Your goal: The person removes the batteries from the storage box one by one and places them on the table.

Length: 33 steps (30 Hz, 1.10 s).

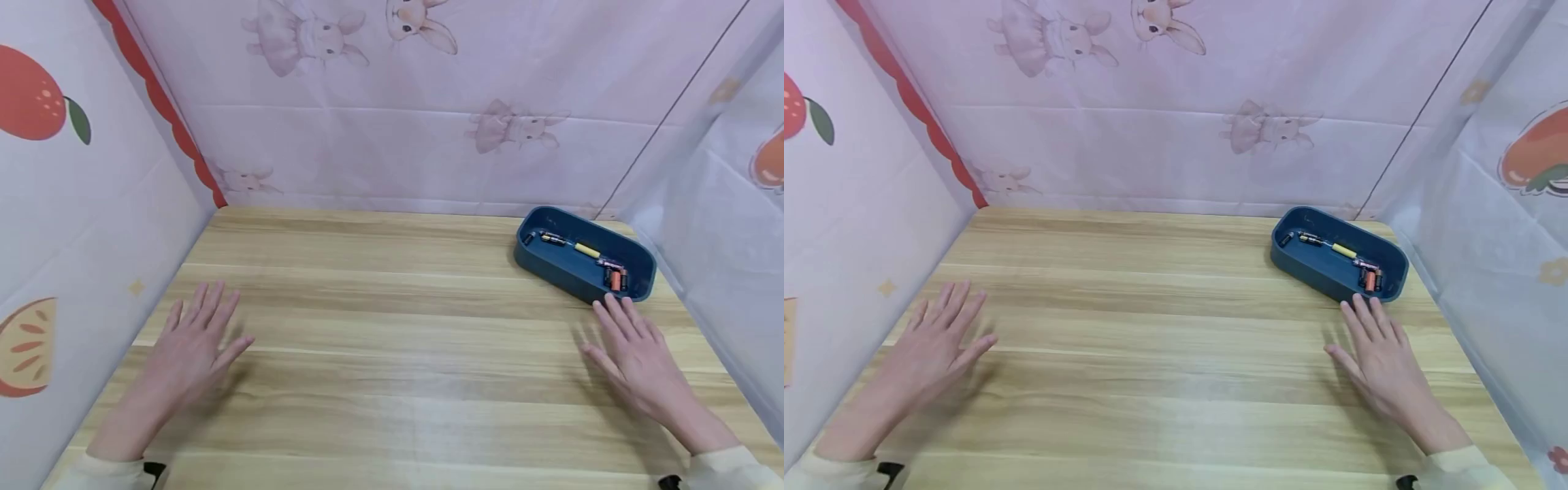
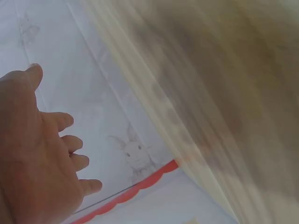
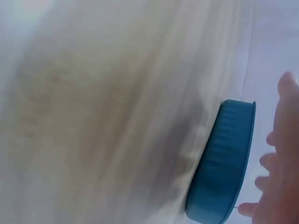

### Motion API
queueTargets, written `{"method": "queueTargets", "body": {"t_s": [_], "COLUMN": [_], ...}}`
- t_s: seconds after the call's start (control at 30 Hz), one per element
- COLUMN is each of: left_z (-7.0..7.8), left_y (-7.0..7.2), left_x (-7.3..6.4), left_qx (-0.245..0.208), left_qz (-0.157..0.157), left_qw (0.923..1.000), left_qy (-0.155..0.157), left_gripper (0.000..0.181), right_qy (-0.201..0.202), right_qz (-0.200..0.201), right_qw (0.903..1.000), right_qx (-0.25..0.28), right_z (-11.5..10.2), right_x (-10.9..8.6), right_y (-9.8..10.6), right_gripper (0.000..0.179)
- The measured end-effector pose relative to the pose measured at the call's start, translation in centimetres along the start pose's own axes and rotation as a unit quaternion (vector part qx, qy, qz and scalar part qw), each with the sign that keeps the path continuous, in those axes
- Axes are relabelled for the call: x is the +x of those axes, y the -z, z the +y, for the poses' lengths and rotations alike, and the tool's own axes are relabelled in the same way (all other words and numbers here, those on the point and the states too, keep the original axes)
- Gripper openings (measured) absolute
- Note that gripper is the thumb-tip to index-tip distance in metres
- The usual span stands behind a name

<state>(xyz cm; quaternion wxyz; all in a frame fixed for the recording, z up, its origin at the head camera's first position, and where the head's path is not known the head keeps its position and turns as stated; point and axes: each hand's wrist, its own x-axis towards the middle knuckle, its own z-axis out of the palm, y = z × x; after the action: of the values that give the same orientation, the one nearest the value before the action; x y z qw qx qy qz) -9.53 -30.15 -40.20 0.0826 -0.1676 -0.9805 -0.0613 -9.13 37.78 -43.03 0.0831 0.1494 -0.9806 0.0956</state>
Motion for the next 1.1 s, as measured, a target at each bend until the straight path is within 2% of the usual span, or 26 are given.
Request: {"method": "queueTargets", "body": {"t_s": [0.17, 0.33, 0.47, 0.63, 0.77, 0.9, 1.1], "left_z": [0.8, 2.1, 3.5, 5.6, 8.0, 10.7, 14.5], "left_y": [0.4, 0.6, 0.4, -0.8, -1.5, -1.8, -2.7], "left_x": [1.7, 3.9, 6.1, 9.2, 11.6, 14.3, 17.9], "left_qx": [-0.039, -0.077, -0.094, -0.132, -0.182, -0.245, -0.306], "left_qz": [0.012, 0.006, -0.004, 0.019, 0.041, 0.046, 0.059], "left_qw": [0.9992, 0.997, 0.9956, 0.991, 0.9823, 0.9685, 0.9499], "left_qy": [0.002, 0.006, 0.005, -0.016, -0.02, -0.006, -0.025], "left_gripper": [0.078, 0.079, 0.078, 0.072, 0.067, 0.063, 0.053], "right_qy": [-0.064, -0.13, -0.18, -0.222, -0.245, -0.263, -0.288], "right_qz": [0.035, 0.072, 0.066, 0.056, 0.062, 0.062, 0.054], "right_qw": [0.9961, 0.9838, 0.9727, 0.9615, 0.953, 0.9448, 0.9261], "right_qx": [0.05, 0.1, 0.131, 0.152, 0.168, 0.185, 0.237], "right_z": [1.3, 3.8, 5.6, 7.0, 7.8, 8.2, 8.5], "right_x": [0.8, 1.8, 2.3, 2.6, 3.3, 4.2, 5.2], "right_y": [1.0, 1.8, 2.3, 2.7, 3.1, 3.3, 3.1], "right_gripper": [0.074, 0.073, 0.074, 0.073, 0.071, 0.073, 0.076]}}
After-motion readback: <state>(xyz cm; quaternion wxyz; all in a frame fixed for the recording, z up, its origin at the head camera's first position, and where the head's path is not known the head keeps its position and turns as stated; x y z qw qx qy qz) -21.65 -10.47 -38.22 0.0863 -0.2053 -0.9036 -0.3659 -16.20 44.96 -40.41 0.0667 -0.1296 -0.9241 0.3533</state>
